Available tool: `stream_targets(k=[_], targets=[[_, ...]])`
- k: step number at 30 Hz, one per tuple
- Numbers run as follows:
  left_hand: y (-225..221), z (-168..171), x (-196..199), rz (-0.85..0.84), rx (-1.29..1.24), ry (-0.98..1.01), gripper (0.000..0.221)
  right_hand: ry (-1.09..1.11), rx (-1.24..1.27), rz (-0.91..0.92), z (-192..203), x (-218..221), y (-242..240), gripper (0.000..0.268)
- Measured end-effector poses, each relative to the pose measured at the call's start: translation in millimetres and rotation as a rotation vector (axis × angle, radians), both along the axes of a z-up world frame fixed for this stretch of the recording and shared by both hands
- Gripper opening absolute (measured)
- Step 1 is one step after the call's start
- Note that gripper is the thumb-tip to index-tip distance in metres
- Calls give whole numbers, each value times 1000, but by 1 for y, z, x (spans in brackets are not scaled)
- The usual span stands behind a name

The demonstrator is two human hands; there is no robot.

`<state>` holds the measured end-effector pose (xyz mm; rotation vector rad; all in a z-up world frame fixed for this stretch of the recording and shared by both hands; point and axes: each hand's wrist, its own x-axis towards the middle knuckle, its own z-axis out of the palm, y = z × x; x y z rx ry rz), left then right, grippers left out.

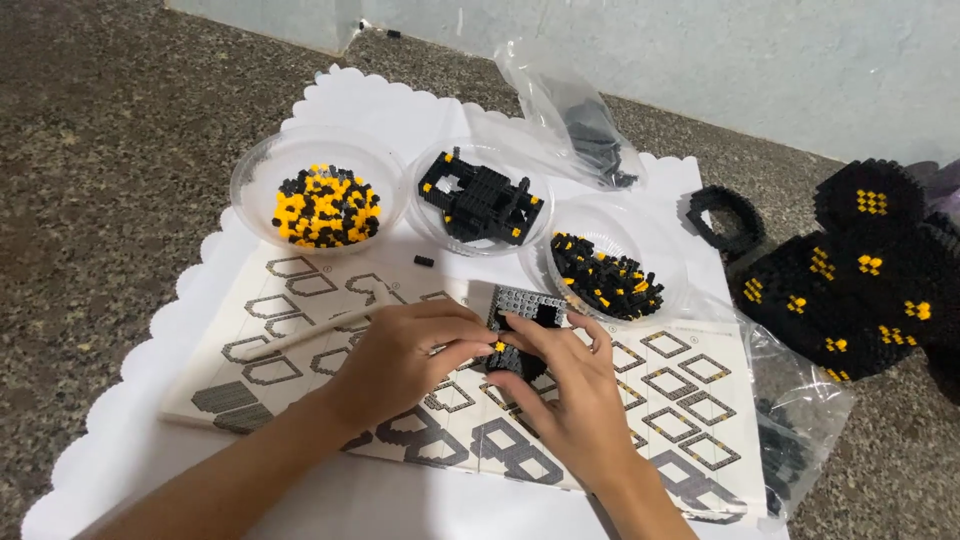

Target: Assembling a small block-based toy by precisely attaching tiny plastic pieces to a base structure.

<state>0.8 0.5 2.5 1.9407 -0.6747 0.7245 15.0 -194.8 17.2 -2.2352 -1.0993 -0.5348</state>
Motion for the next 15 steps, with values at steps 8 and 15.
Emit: stream_targets(k=[8,15], targets=[[-1,0,0,24,18,-26,6,-8,-8,-2,0,0,0,47],[-1,3,-1,17,95,-98,3,-11,-12,-7,1,-2,1,46]])
